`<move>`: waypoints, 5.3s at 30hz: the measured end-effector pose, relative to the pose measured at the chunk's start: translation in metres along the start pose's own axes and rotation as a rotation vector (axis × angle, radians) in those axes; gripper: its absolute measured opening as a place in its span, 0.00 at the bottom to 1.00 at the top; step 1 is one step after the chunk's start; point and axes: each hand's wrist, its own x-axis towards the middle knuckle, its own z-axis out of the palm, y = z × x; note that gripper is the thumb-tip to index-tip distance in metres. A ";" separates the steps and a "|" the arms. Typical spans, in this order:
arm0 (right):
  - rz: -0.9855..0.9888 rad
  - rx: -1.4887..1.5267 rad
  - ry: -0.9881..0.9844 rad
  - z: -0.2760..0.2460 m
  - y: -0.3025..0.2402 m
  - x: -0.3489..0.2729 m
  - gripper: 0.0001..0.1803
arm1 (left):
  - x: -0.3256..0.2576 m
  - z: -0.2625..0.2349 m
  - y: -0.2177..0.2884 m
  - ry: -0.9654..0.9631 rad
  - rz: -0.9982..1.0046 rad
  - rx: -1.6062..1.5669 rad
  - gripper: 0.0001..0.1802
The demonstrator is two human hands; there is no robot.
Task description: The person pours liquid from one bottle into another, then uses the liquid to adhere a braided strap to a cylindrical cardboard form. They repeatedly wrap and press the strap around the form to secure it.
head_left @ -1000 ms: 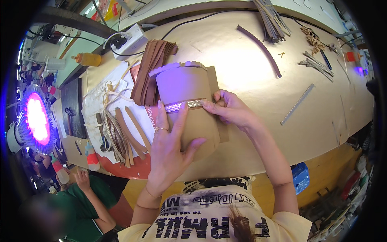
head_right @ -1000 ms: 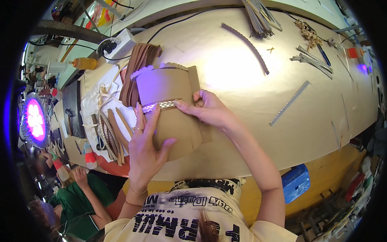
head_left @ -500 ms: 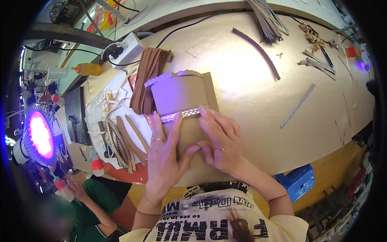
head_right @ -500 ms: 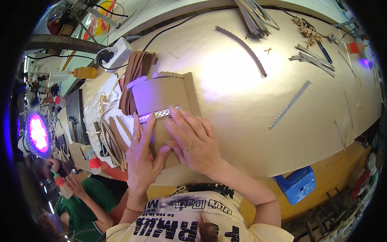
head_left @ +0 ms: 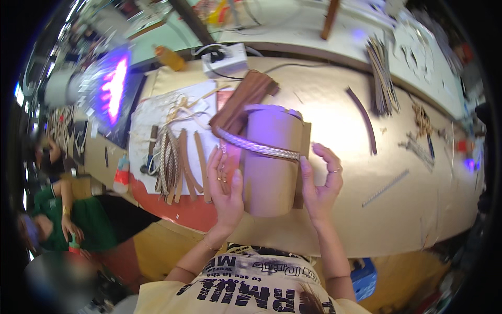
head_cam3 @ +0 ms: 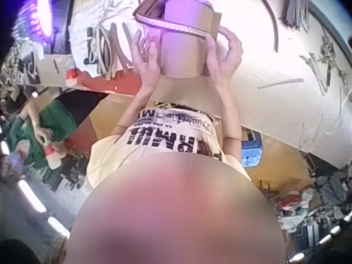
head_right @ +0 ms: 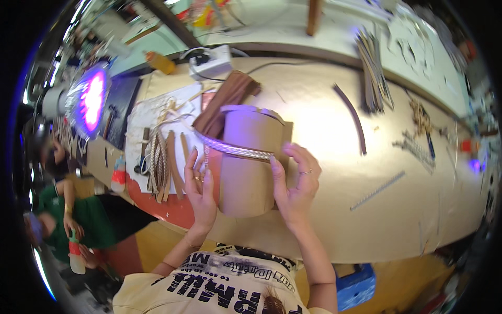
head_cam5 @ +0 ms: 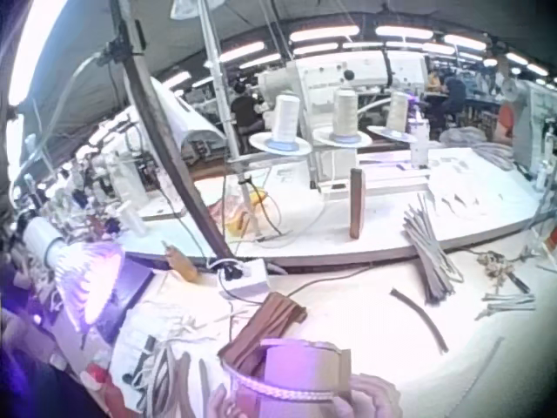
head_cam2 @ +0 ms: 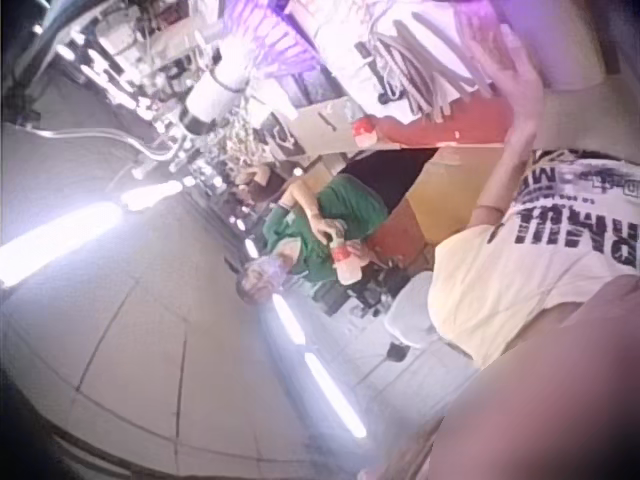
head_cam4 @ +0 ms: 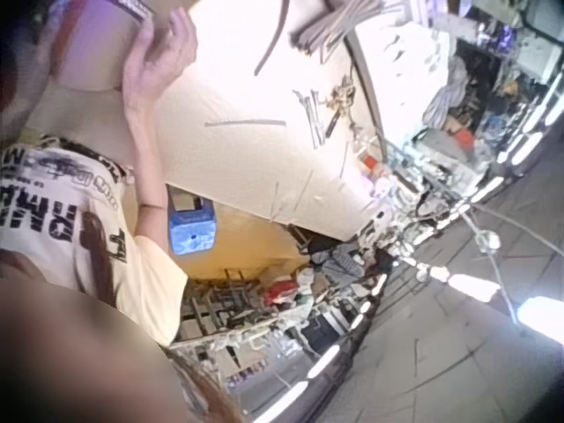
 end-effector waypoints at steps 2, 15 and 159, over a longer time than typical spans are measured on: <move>-0.094 -0.105 0.021 0.003 -0.009 0.012 0.24 | 0.000 -0.006 -0.009 -0.037 -0.358 -0.298 0.27; 0.095 0.318 -0.327 0.004 -0.028 0.014 0.13 | 0.072 0.003 0.013 -0.066 -0.762 -0.977 0.15; 0.685 -0.707 0.457 -0.175 0.115 0.016 0.31 | 0.052 -0.069 0.032 -0.128 0.498 0.518 0.19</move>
